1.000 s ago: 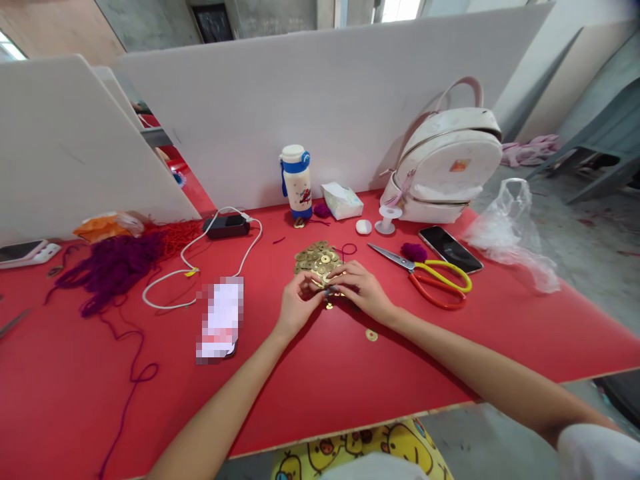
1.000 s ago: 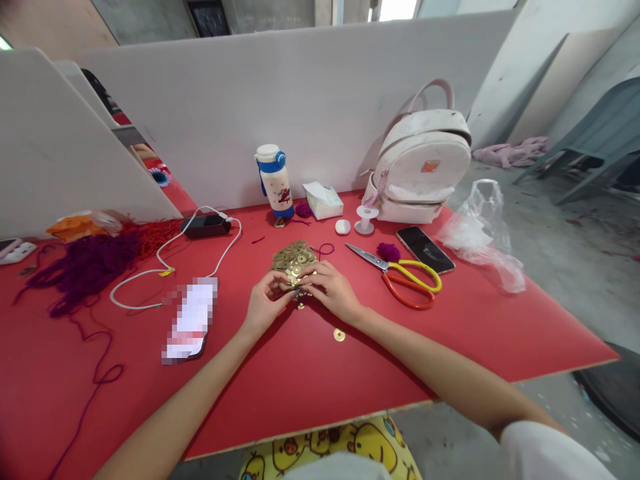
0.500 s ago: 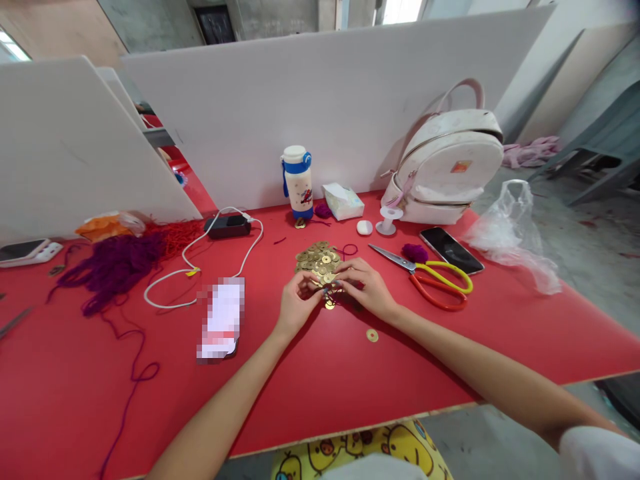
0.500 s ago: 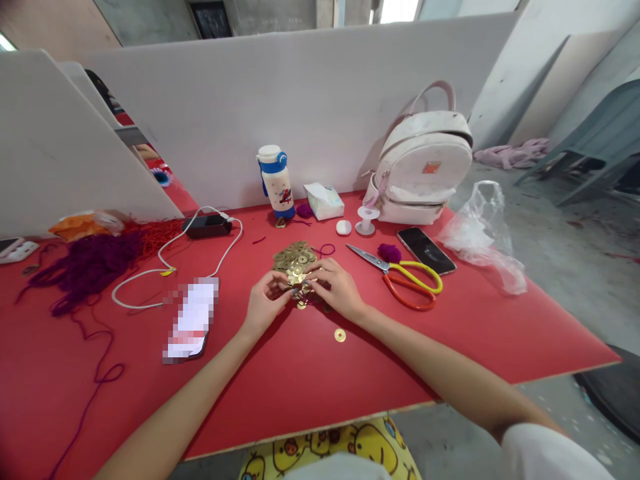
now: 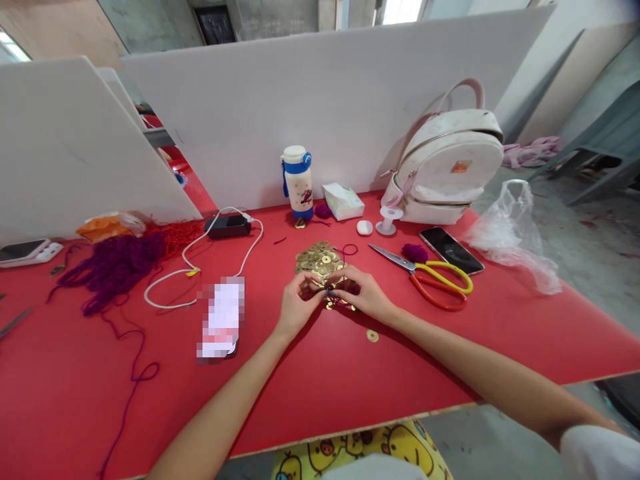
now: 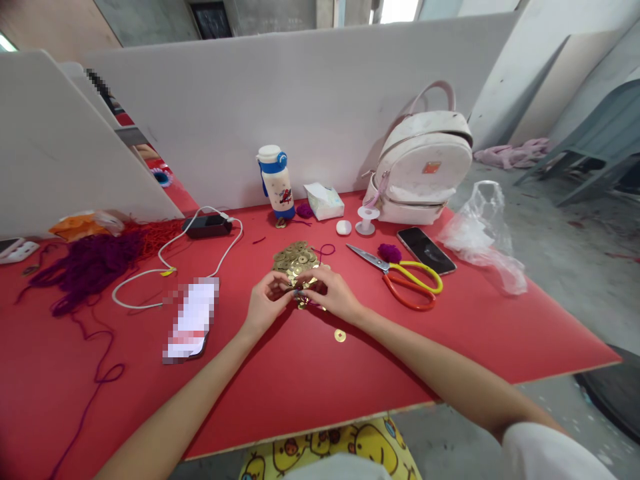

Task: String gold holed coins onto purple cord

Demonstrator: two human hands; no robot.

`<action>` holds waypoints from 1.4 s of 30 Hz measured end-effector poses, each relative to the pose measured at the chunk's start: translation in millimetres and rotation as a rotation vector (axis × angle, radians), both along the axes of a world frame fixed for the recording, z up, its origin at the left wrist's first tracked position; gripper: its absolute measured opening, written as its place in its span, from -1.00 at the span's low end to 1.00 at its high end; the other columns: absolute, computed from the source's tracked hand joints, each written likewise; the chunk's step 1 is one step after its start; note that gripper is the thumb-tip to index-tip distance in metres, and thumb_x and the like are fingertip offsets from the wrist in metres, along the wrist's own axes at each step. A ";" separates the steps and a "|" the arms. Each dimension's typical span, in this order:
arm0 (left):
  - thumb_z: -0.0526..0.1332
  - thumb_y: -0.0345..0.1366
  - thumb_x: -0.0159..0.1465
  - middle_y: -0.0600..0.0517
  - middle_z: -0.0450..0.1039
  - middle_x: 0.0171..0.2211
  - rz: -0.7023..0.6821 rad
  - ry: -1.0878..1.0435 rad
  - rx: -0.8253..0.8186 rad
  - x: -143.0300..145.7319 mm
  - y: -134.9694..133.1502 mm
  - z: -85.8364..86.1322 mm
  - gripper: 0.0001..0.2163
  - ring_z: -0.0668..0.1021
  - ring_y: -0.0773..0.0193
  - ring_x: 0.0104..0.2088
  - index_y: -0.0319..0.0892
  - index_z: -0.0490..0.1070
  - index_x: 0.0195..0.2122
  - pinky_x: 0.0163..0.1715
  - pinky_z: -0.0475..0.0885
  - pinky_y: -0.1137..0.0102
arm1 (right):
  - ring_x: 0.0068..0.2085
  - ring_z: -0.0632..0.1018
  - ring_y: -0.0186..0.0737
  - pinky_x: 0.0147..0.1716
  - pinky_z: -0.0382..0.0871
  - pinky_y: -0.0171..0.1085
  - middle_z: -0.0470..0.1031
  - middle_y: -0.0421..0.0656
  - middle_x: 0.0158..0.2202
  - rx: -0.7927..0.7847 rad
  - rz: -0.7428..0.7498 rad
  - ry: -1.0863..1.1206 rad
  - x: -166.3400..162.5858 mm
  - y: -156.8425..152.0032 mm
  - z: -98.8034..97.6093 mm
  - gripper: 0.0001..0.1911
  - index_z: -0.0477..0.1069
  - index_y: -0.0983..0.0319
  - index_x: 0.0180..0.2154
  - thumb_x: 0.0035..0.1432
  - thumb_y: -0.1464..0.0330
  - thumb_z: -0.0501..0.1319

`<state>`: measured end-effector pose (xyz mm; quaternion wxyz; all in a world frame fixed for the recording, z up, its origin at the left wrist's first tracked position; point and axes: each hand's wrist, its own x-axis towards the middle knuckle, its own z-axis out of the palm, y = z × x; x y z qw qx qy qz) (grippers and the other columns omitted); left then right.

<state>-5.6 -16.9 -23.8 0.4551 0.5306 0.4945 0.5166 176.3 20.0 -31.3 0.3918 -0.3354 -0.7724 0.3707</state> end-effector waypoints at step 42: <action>0.32 -0.37 0.05 0.11 0.42 -0.51 0.148 0.060 0.047 -4.7 4.8 -4.5 -0.84 0.52 0.34 -0.48 -0.16 0.35 -0.36 -0.45 0.46 0.47 | -0.30 0.61 -0.23 -0.43 0.53 -0.33 0.49 -0.22 -0.37 -0.391 -0.316 0.639 29.2 43.2 -1.9 -0.79 0.37 0.15 -0.31 0.05 0.21 0.29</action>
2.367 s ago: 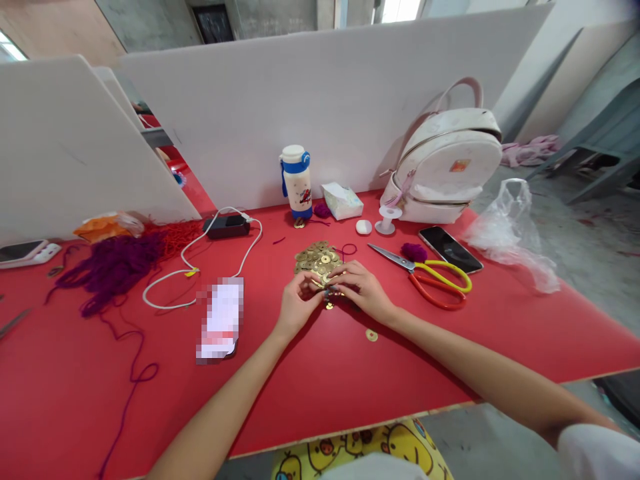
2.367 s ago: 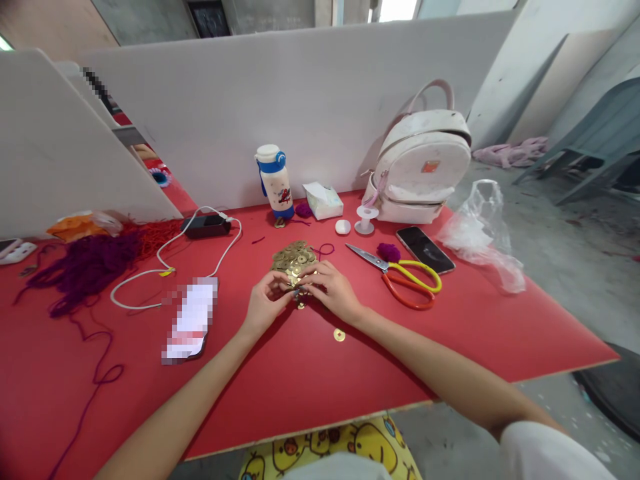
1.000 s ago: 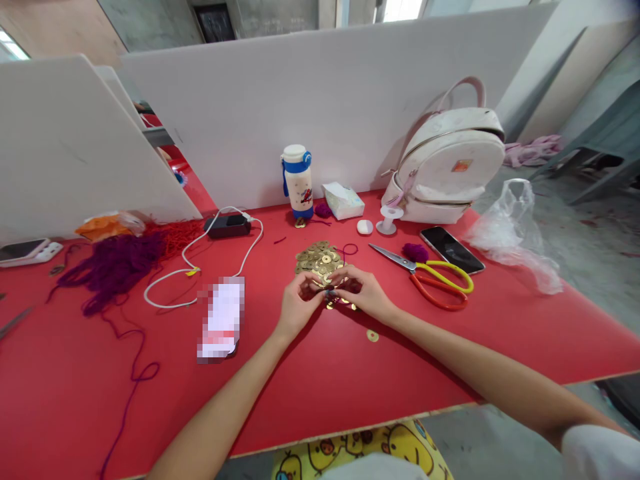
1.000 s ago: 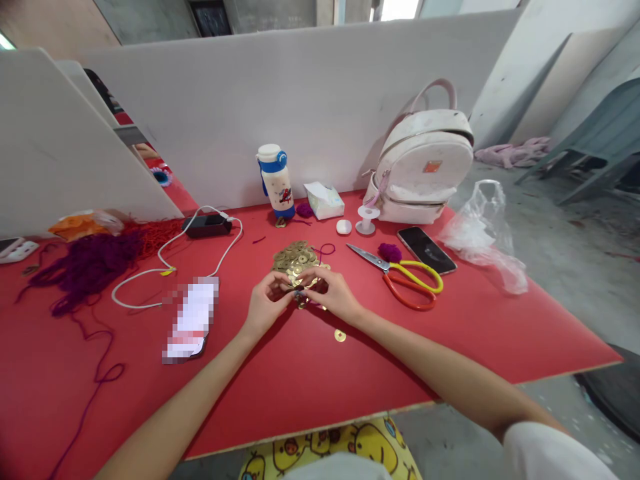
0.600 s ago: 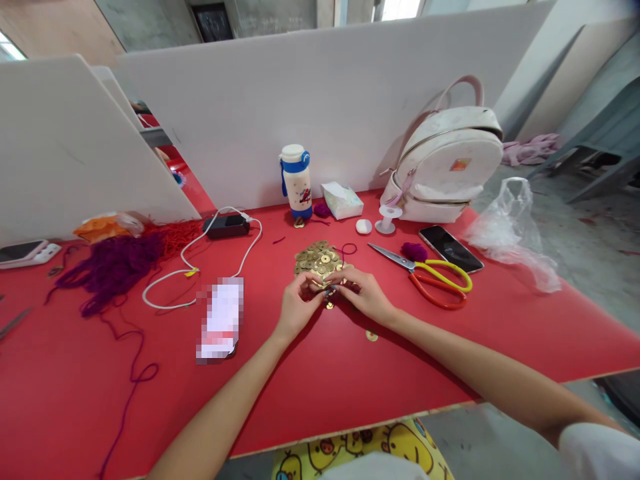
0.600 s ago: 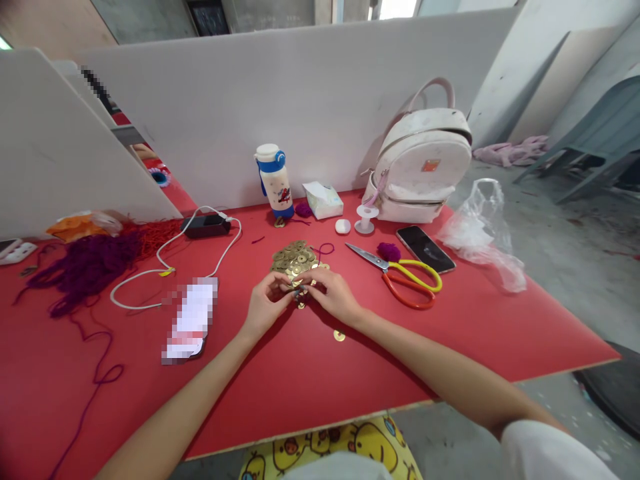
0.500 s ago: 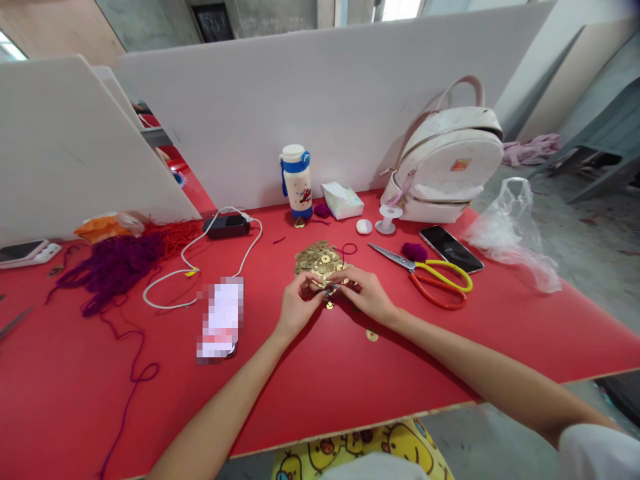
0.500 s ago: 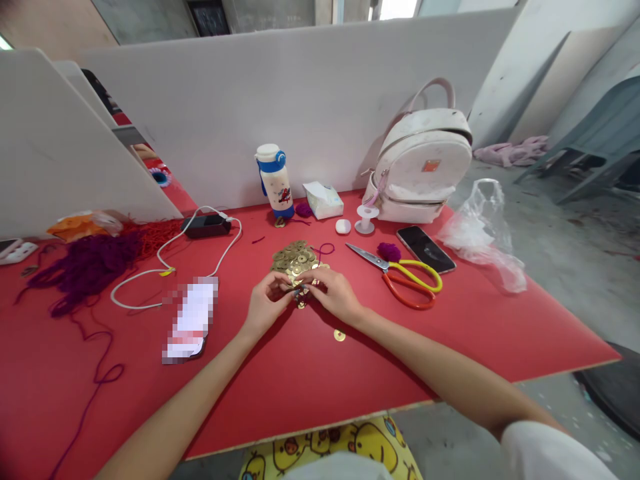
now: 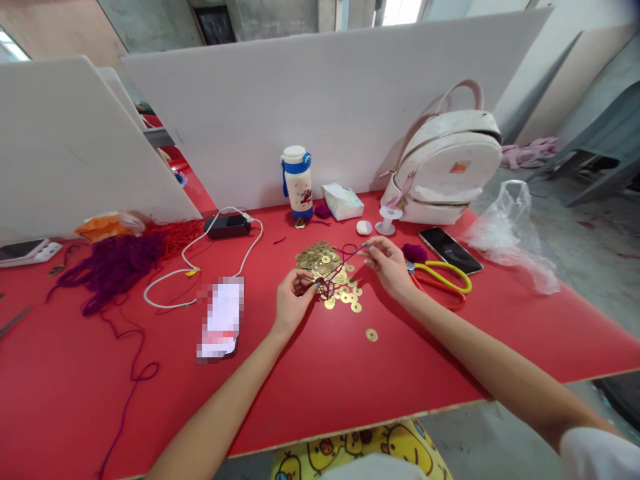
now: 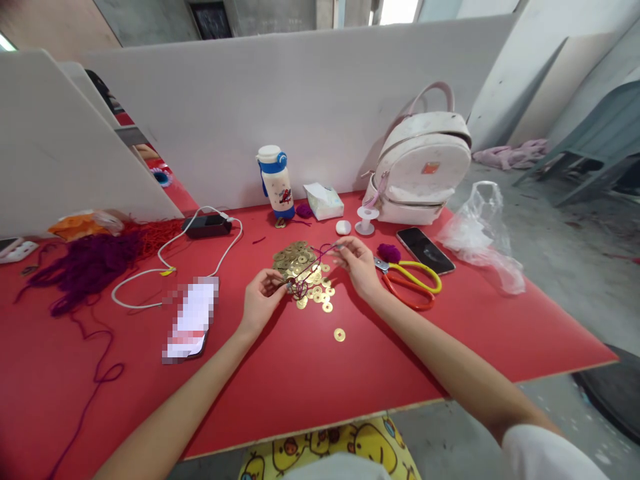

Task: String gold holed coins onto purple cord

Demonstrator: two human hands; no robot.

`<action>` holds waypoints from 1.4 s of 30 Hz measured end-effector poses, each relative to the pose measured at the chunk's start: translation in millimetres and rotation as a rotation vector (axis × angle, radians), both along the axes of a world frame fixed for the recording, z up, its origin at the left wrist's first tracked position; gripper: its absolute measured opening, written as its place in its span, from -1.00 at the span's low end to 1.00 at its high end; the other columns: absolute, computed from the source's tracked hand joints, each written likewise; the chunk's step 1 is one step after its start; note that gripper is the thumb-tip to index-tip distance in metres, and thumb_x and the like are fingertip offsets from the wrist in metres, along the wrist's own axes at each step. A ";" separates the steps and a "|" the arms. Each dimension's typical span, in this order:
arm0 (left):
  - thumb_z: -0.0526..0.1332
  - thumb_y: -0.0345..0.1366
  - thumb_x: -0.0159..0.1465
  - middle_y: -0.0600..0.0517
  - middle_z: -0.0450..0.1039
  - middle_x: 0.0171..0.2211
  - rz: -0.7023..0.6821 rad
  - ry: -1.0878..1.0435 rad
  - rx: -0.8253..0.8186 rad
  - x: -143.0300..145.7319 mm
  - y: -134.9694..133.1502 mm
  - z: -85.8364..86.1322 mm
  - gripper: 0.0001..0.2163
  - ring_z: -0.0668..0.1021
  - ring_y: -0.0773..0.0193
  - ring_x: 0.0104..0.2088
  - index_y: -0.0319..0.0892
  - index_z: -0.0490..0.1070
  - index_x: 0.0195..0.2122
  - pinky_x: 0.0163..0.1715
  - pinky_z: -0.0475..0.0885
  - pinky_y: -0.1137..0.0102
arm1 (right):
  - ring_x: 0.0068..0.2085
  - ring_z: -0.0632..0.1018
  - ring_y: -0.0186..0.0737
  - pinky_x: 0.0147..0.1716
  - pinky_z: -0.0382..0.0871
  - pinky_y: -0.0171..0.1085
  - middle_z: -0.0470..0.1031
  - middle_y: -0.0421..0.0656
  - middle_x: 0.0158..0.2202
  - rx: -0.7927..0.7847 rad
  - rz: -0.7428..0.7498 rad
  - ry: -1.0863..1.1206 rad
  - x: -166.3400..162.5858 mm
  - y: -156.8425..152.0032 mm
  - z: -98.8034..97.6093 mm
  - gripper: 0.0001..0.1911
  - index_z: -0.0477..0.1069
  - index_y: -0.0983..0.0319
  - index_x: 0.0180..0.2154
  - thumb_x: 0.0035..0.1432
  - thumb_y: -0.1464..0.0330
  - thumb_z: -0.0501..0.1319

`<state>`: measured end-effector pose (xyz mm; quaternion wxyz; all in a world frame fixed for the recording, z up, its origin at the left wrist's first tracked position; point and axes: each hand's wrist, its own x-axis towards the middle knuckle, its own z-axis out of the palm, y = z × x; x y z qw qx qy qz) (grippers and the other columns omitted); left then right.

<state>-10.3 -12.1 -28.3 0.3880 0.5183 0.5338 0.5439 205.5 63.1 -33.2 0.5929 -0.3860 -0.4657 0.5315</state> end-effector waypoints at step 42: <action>0.39 -0.31 0.02 0.11 0.41 -0.51 -0.103 -0.107 0.046 1.8 -1.9 6.9 -0.81 0.49 0.38 -0.49 -0.21 0.39 -0.42 -0.43 0.43 0.48 | -0.14 0.46 -0.08 -0.05 0.30 -0.07 0.52 -0.06 -0.20 0.724 0.447 -0.854 -22.2 -31.8 9.4 -0.79 0.42 0.19 -0.10 0.31 0.26 0.12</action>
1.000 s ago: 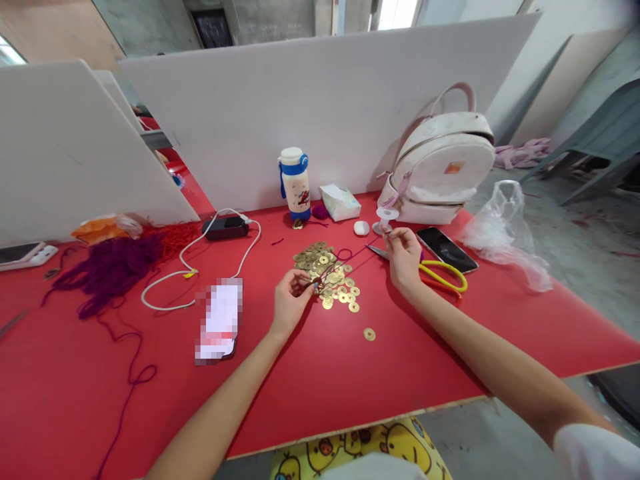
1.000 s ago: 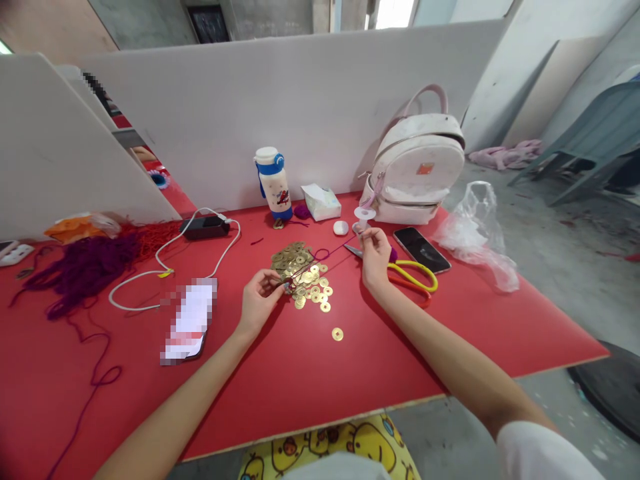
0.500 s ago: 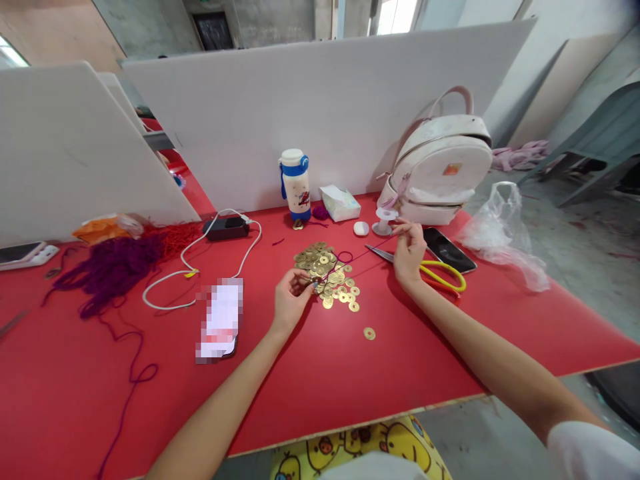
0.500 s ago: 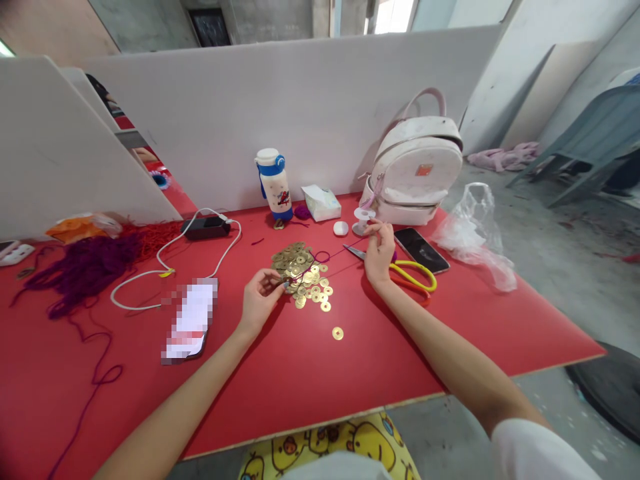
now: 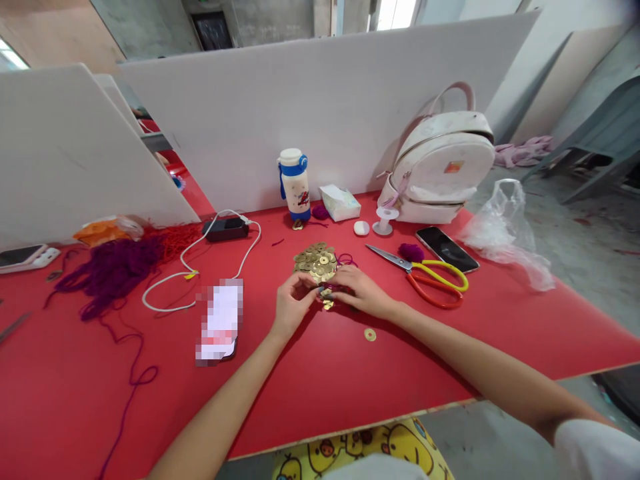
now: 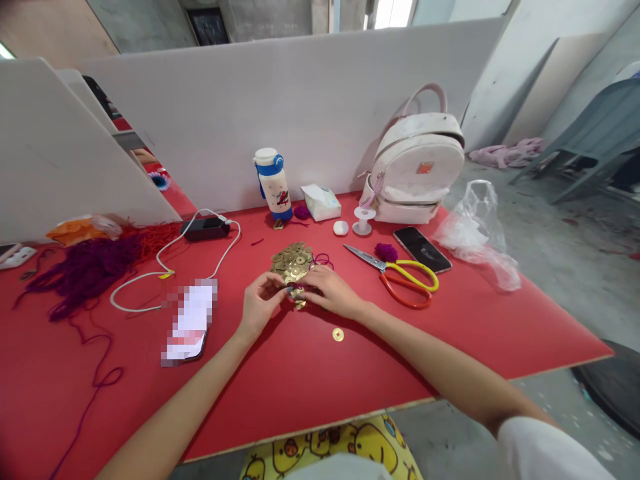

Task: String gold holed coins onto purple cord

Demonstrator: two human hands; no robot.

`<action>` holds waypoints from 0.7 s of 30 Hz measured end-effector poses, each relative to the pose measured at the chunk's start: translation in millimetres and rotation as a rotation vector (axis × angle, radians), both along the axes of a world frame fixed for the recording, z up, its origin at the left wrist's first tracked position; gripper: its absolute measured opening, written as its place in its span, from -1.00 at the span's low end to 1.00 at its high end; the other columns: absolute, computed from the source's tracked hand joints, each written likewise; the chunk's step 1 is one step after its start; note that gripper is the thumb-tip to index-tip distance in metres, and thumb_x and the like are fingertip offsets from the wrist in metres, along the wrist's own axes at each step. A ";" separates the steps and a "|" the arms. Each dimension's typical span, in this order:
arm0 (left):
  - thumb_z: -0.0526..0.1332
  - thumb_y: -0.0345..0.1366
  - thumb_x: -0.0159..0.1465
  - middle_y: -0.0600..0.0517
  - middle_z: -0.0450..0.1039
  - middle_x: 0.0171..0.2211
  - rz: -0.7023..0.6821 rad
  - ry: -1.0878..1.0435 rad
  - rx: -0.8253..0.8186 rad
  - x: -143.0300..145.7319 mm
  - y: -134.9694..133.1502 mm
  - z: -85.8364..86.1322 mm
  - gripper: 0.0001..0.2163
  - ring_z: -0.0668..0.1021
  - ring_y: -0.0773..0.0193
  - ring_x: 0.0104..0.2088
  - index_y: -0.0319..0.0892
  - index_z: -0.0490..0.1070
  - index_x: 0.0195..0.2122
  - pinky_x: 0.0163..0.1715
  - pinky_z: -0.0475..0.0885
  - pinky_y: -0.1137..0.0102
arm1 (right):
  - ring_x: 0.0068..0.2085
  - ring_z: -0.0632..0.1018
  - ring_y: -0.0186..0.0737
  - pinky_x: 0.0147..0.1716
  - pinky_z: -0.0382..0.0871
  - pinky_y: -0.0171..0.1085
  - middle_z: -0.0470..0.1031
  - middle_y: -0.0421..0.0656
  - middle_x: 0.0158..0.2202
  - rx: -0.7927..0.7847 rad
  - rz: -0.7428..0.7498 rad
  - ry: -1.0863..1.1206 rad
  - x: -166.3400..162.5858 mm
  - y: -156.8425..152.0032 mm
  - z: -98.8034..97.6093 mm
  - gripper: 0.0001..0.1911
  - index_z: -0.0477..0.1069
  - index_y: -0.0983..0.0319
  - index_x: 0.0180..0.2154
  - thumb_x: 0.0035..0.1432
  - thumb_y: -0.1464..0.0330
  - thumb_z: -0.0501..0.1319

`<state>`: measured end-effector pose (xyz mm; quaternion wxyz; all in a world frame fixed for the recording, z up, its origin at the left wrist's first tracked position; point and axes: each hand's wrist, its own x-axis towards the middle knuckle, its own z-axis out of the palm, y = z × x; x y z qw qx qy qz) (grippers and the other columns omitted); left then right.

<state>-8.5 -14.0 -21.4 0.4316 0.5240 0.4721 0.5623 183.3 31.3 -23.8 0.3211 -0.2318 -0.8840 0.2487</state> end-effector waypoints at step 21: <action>0.28 -0.35 0.18 -0.04 0.52 -0.30 -0.197 0.253 0.011 -3.5 -2.1 -3.7 -0.90 0.55 0.23 -0.27 -0.16 0.58 -0.30 -0.24 0.44 0.35 | -0.47 0.33 -0.27 -0.41 0.20 -0.26 0.27 -0.22 -0.53 -0.112 -0.327 0.453 10.3 -10.5 12.6 -0.61 0.28 0.20 -0.48 0.38 0.22 -0.02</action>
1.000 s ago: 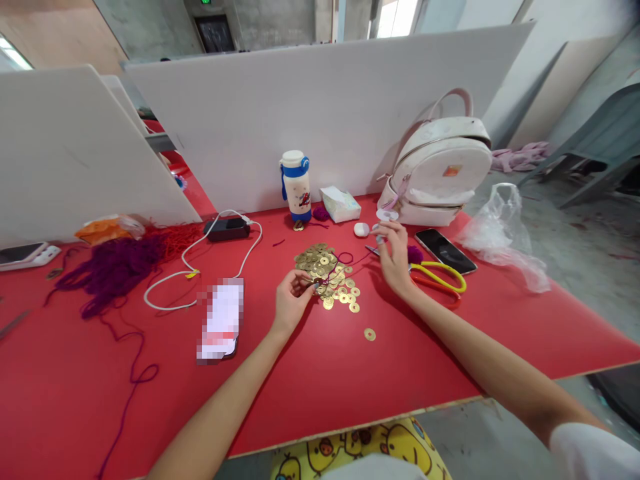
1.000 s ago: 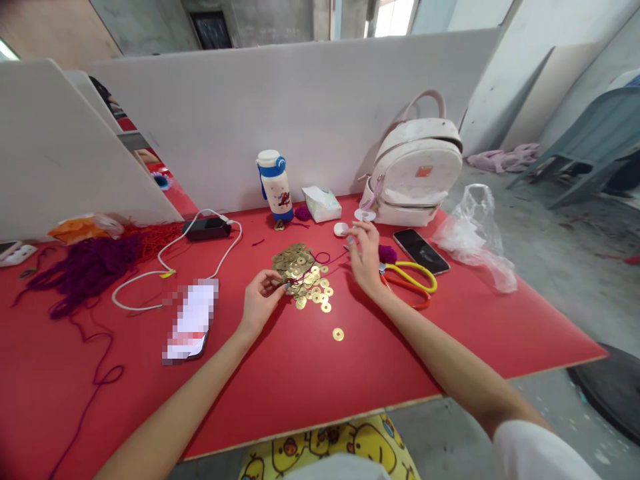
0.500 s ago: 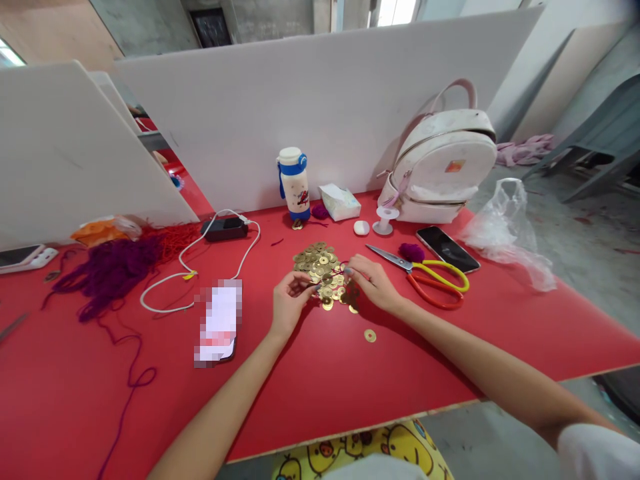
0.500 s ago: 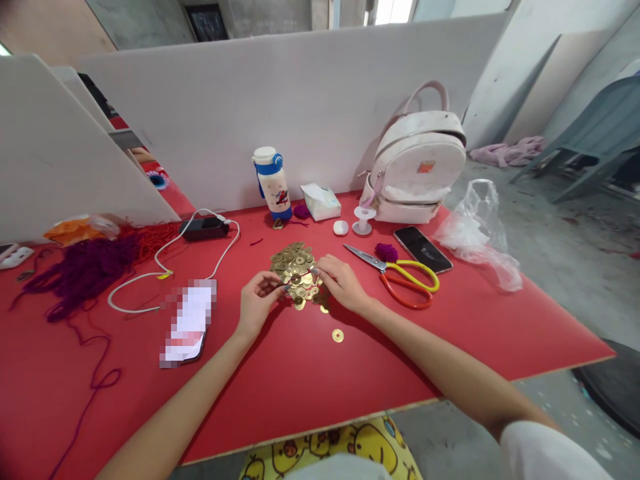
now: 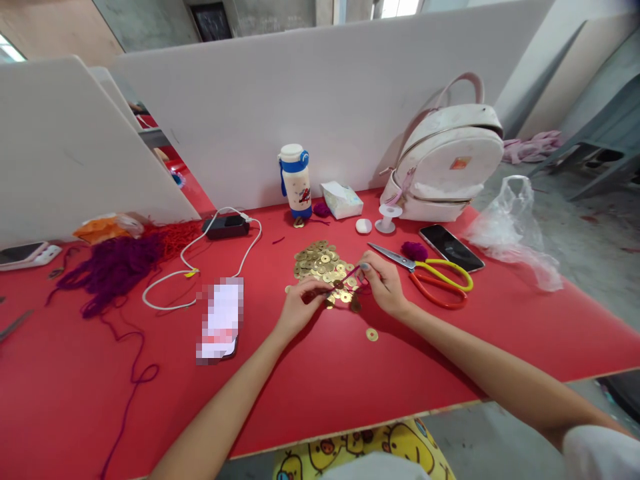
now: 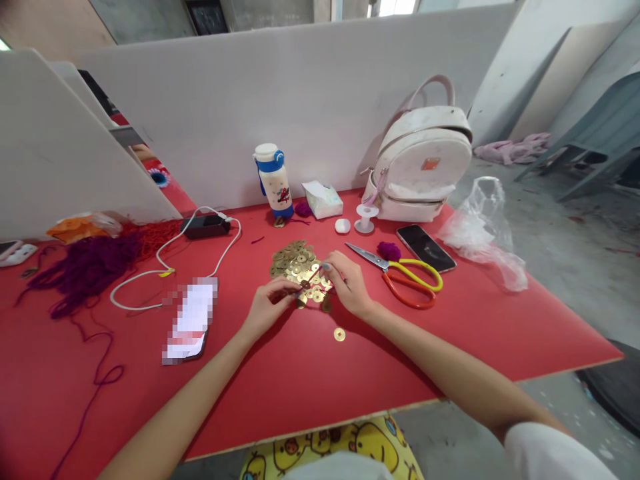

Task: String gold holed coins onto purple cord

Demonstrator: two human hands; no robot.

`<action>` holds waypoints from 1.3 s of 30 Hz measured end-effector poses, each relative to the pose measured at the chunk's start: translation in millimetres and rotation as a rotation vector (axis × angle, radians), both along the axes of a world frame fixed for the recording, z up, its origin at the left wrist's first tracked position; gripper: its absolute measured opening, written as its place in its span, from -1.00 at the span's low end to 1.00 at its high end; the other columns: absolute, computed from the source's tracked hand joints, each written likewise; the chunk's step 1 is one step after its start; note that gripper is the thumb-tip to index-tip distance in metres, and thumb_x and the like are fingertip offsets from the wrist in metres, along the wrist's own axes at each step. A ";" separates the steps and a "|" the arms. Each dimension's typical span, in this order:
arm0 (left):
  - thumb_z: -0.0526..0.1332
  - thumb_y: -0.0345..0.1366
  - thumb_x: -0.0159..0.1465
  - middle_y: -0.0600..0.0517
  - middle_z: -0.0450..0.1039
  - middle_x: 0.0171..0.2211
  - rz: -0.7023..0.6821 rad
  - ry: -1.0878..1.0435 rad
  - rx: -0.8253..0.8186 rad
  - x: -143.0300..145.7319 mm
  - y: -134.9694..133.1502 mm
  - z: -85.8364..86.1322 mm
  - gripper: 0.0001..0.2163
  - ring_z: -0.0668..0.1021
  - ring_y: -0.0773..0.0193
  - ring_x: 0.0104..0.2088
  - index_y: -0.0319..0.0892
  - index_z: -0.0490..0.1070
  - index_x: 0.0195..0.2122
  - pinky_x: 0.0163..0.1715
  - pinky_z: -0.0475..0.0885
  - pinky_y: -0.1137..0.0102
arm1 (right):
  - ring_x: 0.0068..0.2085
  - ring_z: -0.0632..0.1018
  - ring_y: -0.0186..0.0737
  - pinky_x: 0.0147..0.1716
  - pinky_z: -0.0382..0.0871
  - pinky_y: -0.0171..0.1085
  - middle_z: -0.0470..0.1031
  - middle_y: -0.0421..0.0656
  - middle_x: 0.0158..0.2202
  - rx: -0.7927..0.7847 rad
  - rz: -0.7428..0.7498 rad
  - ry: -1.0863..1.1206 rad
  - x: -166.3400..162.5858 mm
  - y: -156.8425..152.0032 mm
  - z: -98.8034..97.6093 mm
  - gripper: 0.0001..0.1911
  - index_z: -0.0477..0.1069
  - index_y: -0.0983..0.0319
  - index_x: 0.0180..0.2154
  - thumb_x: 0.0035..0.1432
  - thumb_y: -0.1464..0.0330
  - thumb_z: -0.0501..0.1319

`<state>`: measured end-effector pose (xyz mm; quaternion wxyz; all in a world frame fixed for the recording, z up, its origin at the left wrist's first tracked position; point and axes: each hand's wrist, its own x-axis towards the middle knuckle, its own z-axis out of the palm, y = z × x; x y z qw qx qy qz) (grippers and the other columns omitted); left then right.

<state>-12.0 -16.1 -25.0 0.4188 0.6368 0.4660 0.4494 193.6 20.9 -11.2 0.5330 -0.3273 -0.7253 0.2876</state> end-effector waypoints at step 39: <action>0.25 0.02 0.20 -0.14 0.55 -0.23 -0.187 -0.437 -0.368 5.6 -8.8 9.2 -0.64 0.58 0.14 -0.28 -0.20 0.55 -0.25 -0.31 0.51 0.31 | -0.53 0.34 -0.32 -0.47 0.27 -0.30 0.25 -0.27 -0.60 -0.493 0.264 0.203 -7.5 2.8 -1.1 -0.58 0.24 0.20 -0.47 0.31 0.05 0.04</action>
